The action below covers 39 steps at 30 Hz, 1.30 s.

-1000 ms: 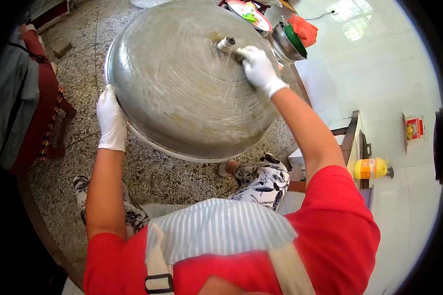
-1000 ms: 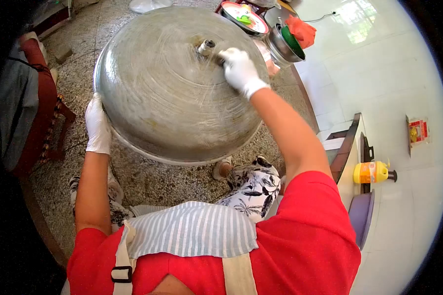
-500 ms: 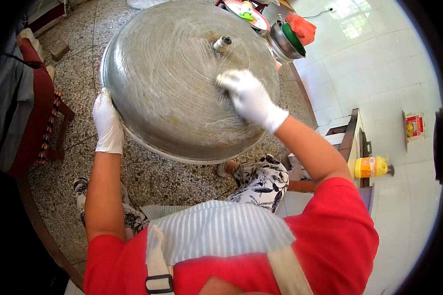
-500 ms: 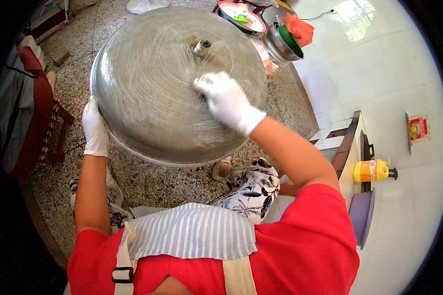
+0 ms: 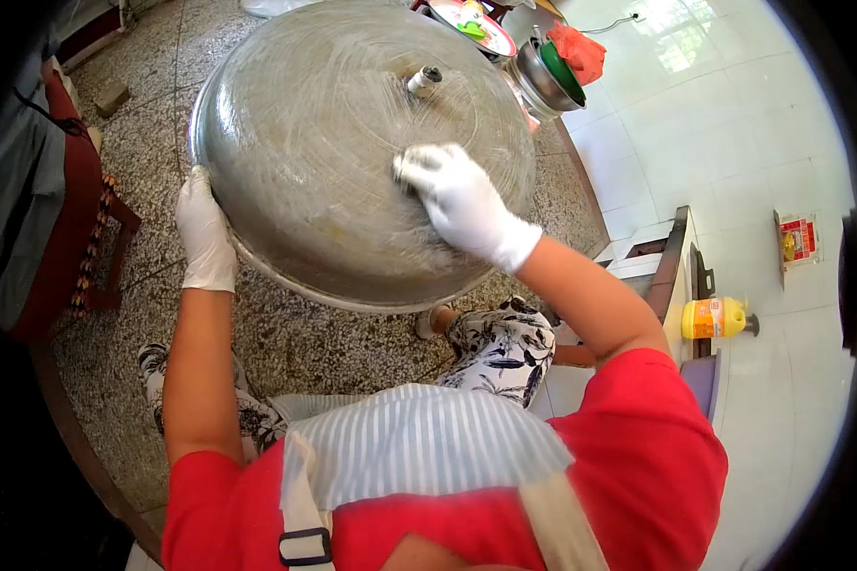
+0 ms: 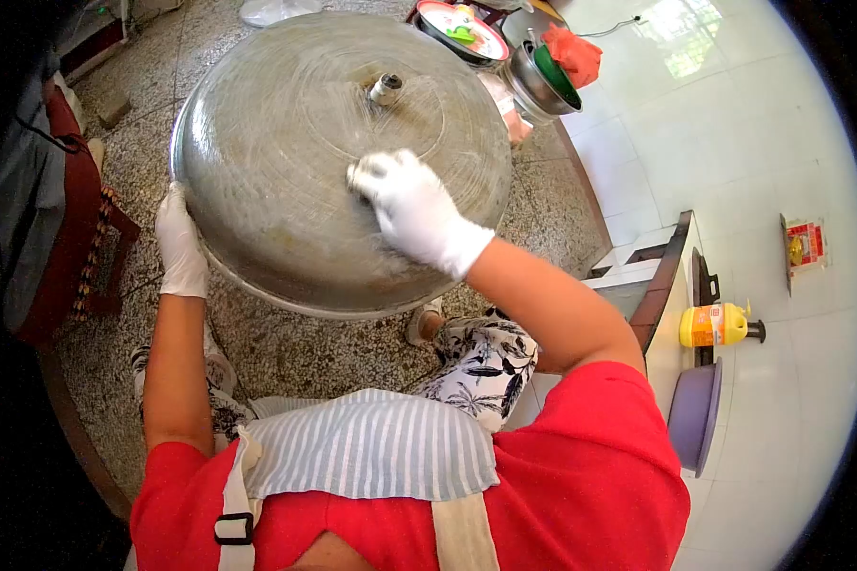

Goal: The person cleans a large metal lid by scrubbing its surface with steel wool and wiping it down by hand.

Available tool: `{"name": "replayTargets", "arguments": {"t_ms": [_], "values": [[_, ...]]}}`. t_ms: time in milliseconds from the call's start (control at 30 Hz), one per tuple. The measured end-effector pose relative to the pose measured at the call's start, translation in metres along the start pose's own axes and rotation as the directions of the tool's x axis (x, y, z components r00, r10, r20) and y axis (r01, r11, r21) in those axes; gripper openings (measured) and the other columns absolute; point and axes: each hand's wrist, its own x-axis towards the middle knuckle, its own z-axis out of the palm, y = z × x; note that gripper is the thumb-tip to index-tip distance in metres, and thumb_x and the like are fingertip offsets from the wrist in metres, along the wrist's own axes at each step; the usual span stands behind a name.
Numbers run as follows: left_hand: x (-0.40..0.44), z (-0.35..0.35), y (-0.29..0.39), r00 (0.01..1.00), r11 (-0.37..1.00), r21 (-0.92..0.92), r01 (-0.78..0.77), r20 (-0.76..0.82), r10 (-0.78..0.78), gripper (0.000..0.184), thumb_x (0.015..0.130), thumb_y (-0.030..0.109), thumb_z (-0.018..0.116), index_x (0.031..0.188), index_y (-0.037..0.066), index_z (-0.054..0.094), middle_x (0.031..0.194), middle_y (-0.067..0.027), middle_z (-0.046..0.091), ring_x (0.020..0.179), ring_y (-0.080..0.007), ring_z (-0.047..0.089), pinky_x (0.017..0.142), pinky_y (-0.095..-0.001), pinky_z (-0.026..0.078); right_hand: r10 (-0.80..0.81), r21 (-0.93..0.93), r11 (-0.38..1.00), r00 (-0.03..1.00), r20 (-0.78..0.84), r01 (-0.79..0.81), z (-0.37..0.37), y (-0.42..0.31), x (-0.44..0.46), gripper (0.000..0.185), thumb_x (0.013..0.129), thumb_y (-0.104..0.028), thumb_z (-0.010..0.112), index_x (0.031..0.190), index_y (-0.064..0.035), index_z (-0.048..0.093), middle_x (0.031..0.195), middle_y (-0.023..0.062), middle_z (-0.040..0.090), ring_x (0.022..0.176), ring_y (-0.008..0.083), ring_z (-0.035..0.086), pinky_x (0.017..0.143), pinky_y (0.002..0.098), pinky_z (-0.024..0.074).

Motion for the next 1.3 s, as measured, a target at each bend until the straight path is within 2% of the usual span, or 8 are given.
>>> {"name": "replayTargets", "arguments": {"t_ms": [100, 233, 400, 700, 900, 1033, 1167, 1300], "values": [[0.003, -0.002, -0.003, 1.0, 1.0, -0.015, -0.001, 0.015, 0.001, 0.04, 0.101, 0.029, 0.039, 0.115, -0.004, 0.056, 0.113, -0.0115, 0.06, 0.1, -0.021, 0.056, 0.091, -0.035, 0.043, -0.053, -0.018, 0.998, 0.998, 0.036, 0.053, -0.006, 0.012, 0.0, 0.041, 0.074, 0.002, 0.051, 0.111, -0.0095, 0.064, 0.112, 0.0106, 0.062, 0.097, 0.032, 0.057, 0.087, 0.0394, 0.0483], [0.008, -0.008, -0.009, 0.999, 0.998, 0.053, -0.036, 0.014, 0.035, 0.04, 0.101, 0.029, 0.039, 0.115, -0.004, 0.056, 0.114, -0.0115, 0.06, 0.101, -0.0217, 0.055, 0.091, -0.0354, 0.043, 0.174, -0.196, 0.963, 0.983, -0.063, -0.183, 0.018, 0.132, 0.025, 0.04, 0.078, 0.0, 0.048, 0.111, -0.0124, 0.065, 0.112, 0.0089, 0.063, 0.099, 0.0328, 0.058, 0.087, 0.0405, 0.0481], [0.009, -0.007, -0.008, 0.999, 0.996, 0.078, -0.031, 0.015, 0.03, 0.04, 0.101, 0.029, 0.039, 0.117, -0.004, 0.055, 0.115, -0.0121, 0.059, 0.101, -0.022, 0.055, 0.091, -0.0353, 0.042, 0.416, -0.246, 0.877, 0.908, -0.039, -0.412, 0.03, 0.158, 0.05, 0.035, 0.081, -0.006, 0.048, 0.11, -0.0129, 0.066, 0.111, 0.0096, 0.063, 0.101, 0.0335, 0.057, 0.087, 0.0416, 0.0482], [0.006, -0.005, -0.004, 0.999, 1.0, 0.002, -0.017, 0.027, 0.017, 0.04, 0.1, 0.029, 0.04, 0.117, -0.005, 0.055, 0.114, -0.0129, 0.059, 0.101, -0.0218, 0.055, 0.092, -0.0357, 0.042, -0.059, -0.064, 0.996, 0.995, 0.078, 0.064, -0.007, 0.009, -0.006, 0.042, 0.075, 0.001, 0.051, 0.114, -0.008, 0.063, 0.114, 0.0124, 0.062, 0.097, 0.0328, 0.057, 0.087, 0.0395, 0.0488], [0.008, -0.007, -0.009, 0.998, 0.996, 0.054, -0.066, -0.018, 0.067, 0.038, 0.1, 0.027, 0.041, 0.113, -0.005, 0.056, 0.109, -0.0117, 0.06, 0.096, -0.02, 0.056, 0.089, -0.0336, 0.043, 0.24, -0.232, 0.942, 0.97, -0.034, -0.241, 0.026, 0.16, 0.042, 0.036, 0.079, -0.004, 0.049, 0.11, -0.0117, 0.065, 0.112, 0.0092, 0.063, 0.099, 0.033, 0.058, 0.087, 0.0405, 0.0481], [0.007, -0.007, -0.01, 0.996, 0.996, 0.055, -0.073, -0.041, 0.075, 0.036, 0.1, 0.025, 0.04, 0.111, -0.005, 0.057, 0.107, -0.0114, 0.06, 0.093, -0.0189, 0.056, 0.087, -0.032, 0.043, 0.34, -0.267, 0.898, 0.937, -0.079, -0.348, 0.031, 0.147, 0.051, 0.035, 0.079, -0.005, 0.048, 0.109, -0.0105, 0.065, 0.111, 0.0104, 0.063, 0.098, 0.0336, 0.059, 0.087, 0.0408, 0.0479], [0.001, 0.001, -0.006, 0.998, 0.999, -0.012, -0.05, -0.044, 0.049, 0.036, 0.1, 0.025, 0.04, 0.112, -0.005, 0.057, 0.108, -0.011, 0.06, 0.093, -0.0191, 0.056, 0.087, -0.0323, 0.043, 0.053, -0.088, 0.994, 0.994, -0.096, -0.062, 0.014, 0.008, 0.012, 0.041, 0.076, 0.002, 0.047, 0.114, -0.0036, 0.062, 0.113, 0.0149, 0.062, 0.098, 0.0323, 0.057, 0.089, 0.0409, 0.0475], [0.01, -0.005, -0.008, 0.999, 1.0, -0.003, -0.022, -0.028, 0.022, 0.041, 0.1, 0.03, 0.04, 0.116, -0.005, 0.055, 0.113, -0.0129, 0.058, 0.1, -0.0217, 0.054, 0.091, -0.0343, 0.042, -0.015, 0.093, 0.995, 0.994, -0.109, 0.025, 0.006, -0.049, -0.008, 0.038, 0.075, -0.001, 0.052, 0.11, -0.0056, 0.063, 0.11, 0.0139, 0.063, 0.093, 0.0359, 0.057, 0.083, 0.0401, 0.049]]}}
